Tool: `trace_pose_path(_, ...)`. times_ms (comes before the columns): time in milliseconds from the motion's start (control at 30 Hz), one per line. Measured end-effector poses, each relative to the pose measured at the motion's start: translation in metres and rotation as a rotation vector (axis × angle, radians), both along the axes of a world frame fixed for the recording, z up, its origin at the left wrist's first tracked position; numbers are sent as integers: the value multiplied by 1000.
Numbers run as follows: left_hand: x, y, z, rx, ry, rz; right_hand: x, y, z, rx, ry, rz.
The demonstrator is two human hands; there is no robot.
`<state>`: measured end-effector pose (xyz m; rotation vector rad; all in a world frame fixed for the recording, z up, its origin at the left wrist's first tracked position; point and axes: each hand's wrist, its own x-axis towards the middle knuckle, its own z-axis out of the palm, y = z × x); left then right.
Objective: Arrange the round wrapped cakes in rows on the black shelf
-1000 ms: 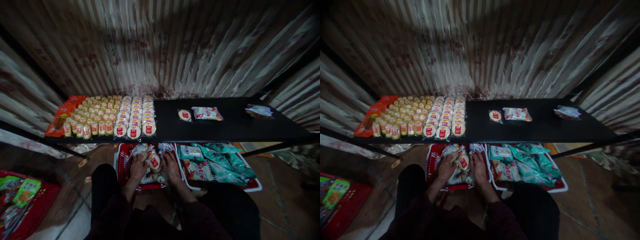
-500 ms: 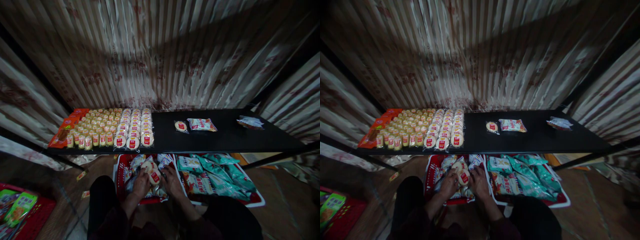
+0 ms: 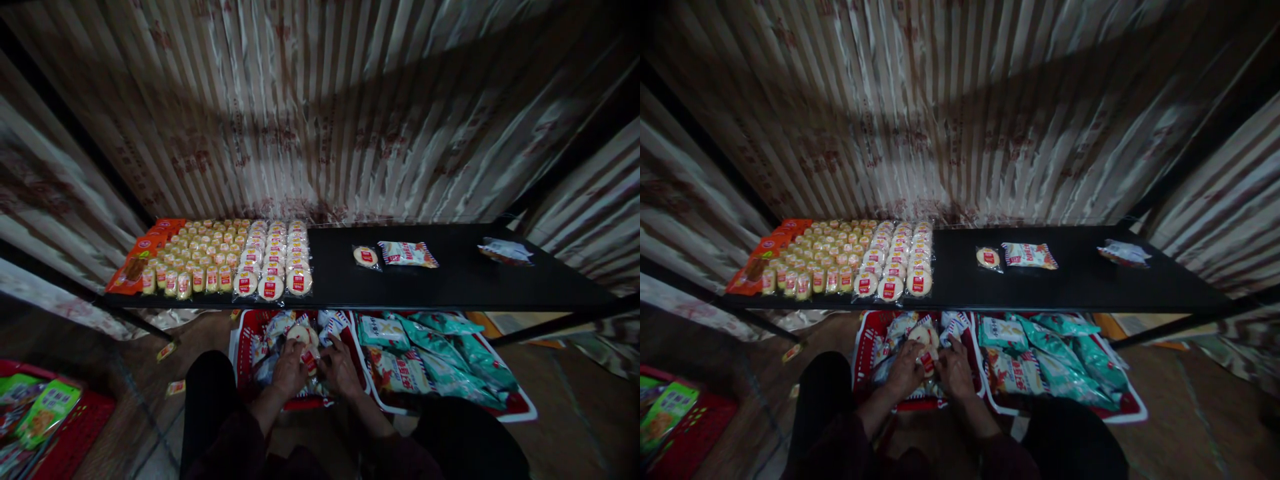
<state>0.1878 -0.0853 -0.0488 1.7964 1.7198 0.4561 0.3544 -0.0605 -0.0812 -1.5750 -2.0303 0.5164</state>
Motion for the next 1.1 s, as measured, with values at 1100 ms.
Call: trace_pose_path(1100, 9, -6, 10, -186, 46, 128, 4, 2, -8, 38, 340, -357)
